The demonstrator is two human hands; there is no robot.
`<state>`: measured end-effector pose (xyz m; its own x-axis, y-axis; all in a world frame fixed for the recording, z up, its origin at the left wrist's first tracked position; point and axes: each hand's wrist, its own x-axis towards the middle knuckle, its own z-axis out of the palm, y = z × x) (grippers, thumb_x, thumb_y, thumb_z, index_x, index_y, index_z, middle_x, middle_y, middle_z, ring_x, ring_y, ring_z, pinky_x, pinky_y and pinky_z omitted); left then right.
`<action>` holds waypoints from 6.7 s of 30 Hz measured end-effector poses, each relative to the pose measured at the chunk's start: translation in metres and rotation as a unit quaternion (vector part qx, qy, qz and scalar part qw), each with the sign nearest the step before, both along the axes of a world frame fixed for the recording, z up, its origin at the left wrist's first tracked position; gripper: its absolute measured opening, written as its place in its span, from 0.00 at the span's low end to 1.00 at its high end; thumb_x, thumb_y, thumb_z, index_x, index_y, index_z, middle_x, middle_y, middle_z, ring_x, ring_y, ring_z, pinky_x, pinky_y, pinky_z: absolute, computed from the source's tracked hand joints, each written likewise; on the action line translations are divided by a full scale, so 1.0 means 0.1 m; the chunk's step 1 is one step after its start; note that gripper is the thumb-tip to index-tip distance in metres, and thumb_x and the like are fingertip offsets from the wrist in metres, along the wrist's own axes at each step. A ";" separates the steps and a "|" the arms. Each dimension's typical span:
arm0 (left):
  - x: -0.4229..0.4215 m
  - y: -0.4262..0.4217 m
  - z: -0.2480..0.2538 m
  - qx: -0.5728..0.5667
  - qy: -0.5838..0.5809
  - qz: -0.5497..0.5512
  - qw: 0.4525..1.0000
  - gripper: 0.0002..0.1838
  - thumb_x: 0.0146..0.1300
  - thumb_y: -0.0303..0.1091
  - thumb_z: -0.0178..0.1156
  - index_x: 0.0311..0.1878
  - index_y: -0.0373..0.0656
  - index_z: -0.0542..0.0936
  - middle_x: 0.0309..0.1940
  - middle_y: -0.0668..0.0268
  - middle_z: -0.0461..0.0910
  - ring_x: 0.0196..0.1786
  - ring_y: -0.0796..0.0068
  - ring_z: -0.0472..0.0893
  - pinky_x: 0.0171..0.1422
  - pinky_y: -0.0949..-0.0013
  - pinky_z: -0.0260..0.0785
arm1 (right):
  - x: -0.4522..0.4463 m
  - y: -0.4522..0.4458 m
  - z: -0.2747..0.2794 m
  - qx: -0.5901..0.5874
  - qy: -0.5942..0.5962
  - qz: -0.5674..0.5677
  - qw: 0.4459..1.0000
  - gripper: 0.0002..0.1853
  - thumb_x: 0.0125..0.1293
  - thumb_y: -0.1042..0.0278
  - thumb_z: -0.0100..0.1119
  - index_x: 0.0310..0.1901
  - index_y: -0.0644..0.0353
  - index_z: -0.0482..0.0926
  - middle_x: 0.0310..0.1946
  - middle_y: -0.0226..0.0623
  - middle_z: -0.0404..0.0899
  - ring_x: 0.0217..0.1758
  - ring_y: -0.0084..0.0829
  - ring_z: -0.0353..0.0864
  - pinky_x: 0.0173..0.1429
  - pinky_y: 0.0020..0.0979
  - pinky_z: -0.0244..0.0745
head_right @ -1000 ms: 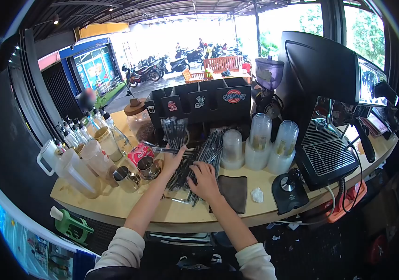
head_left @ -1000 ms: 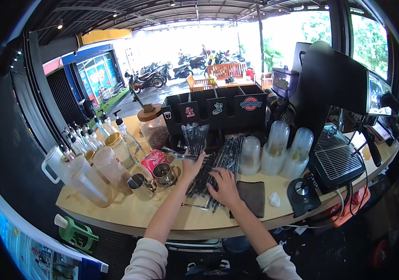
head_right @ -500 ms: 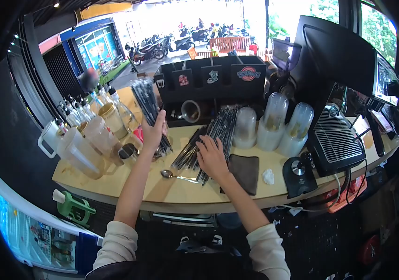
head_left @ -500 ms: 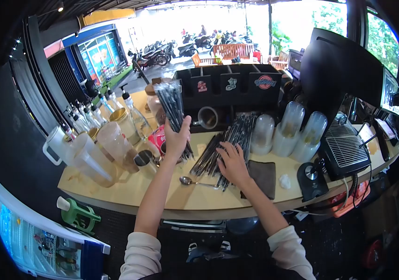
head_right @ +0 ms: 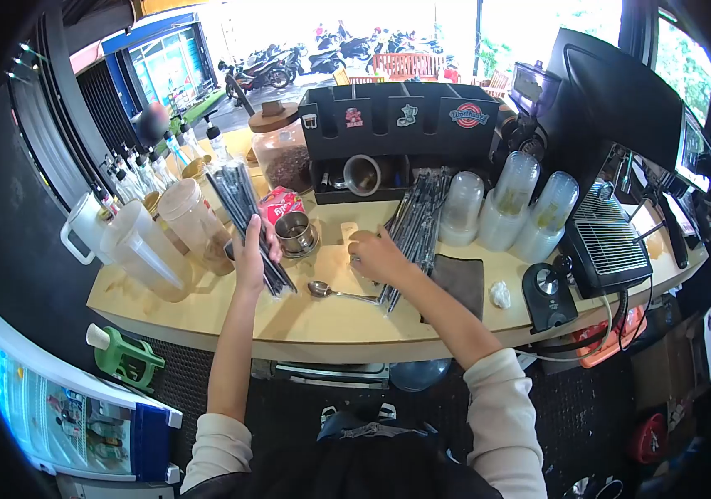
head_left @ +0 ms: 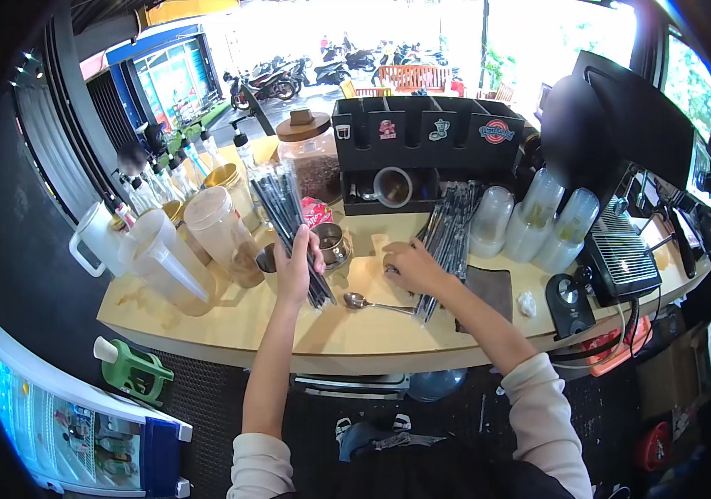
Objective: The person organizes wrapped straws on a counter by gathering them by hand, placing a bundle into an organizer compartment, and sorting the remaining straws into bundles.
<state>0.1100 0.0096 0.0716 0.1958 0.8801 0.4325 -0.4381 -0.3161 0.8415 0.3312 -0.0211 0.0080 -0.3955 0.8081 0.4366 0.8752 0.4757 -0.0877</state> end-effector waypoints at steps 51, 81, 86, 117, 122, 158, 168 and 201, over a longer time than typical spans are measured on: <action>0.55 0.21 0.06 -0.055 0.028 -0.133 0.989 0.17 0.61 0.34 0.54 0.50 0.37 0.66 0.25 0.71 0.69 0.30 0.78 0.75 0.38 0.75 0.70 | -0.78 -0.17 0.43 -0.108 0.638 0.066 0.759 0.23 0.60 0.65 0.50 0.54 0.69 0.62 0.42 0.47 0.70 0.45 0.34 0.73 0.50 0.29 0.66; -0.88 0.19 0.49 -0.062 -0.044 -0.063 0.995 0.19 0.64 0.36 0.48 0.54 0.36 0.65 0.32 0.64 0.74 0.22 0.80 0.74 0.25 0.76 0.71 | -0.73 0.29 0.21 -0.170 0.126 -0.263 0.941 0.12 0.53 0.75 0.46 0.40 0.69 0.67 0.29 0.55 0.76 0.37 0.52 0.77 0.41 0.45 0.72; -0.95 0.11 0.51 -0.053 -0.035 -0.050 0.997 0.18 0.63 0.36 0.48 0.54 0.36 0.65 0.32 0.63 0.74 0.22 0.79 0.74 0.24 0.76 0.70 | -1.02 0.50 0.16 -0.161 0.150 -0.262 0.940 0.13 0.52 0.77 0.48 0.41 0.71 0.67 0.31 0.56 0.76 0.37 0.52 0.77 0.42 0.44 0.72; 0.06 -0.07 0.37 -0.091 0.004 -0.181 0.979 0.18 0.63 0.37 0.50 0.53 0.39 0.67 0.32 0.65 0.75 0.24 0.81 0.75 0.25 0.76 0.72 | -0.06 -0.65 0.02 -0.018 -0.020 -0.092 0.995 0.11 0.56 0.61 0.53 0.37 0.57 0.71 0.37 0.34 0.69 0.48 0.32 0.70 0.63 0.54 0.48; 0.31 -0.09 0.23 -0.104 0.017 -0.191 0.976 0.18 0.63 0.38 0.50 0.53 0.39 0.67 0.33 0.65 0.75 0.25 0.81 0.75 0.26 0.76 0.72 | 0.16 -0.72 0.03 -0.023 -0.055 -0.081 0.995 0.12 0.56 0.59 0.53 0.38 0.58 0.71 0.38 0.34 0.69 0.50 0.31 0.69 0.63 0.52 0.50; 0.82 -0.53 -0.25 -0.182 -0.035 -0.099 0.978 0.13 0.58 0.29 0.54 0.46 0.33 0.74 0.41 0.61 0.78 0.44 0.73 0.77 0.51 0.72 0.68 | -0.24 -0.65 0.44 -0.191 0.630 0.099 0.746 0.07 0.63 0.70 0.51 0.39 0.63 0.72 0.26 0.22 0.70 0.27 0.10 0.64 0.29 0.16 0.62; 0.93 -0.60 -0.24 -0.092 -0.015 -0.036 0.995 0.12 0.55 0.25 0.57 0.43 0.33 0.73 0.38 0.61 0.78 0.40 0.74 0.78 0.45 0.72 0.71 | -0.10 -0.64 0.30 -0.207 0.647 0.080 0.730 0.08 0.61 0.68 0.54 0.28 0.59 0.68 0.11 0.22 0.64 0.08 0.12 0.59 0.12 0.18 0.52; 1.36 -0.61 -0.13 0.048 -0.033 0.139 0.989 0.11 0.61 0.36 0.54 0.30 0.37 0.70 0.20 0.71 0.71 0.24 0.85 0.70 0.29 0.80 0.62 | -0.11 -0.29 0.30 0.011 0.602 -0.020 0.798 0.10 0.69 0.61 0.38 0.35 0.58 0.62 0.21 0.34 0.68 0.20 0.18 0.59 0.25 0.20 0.59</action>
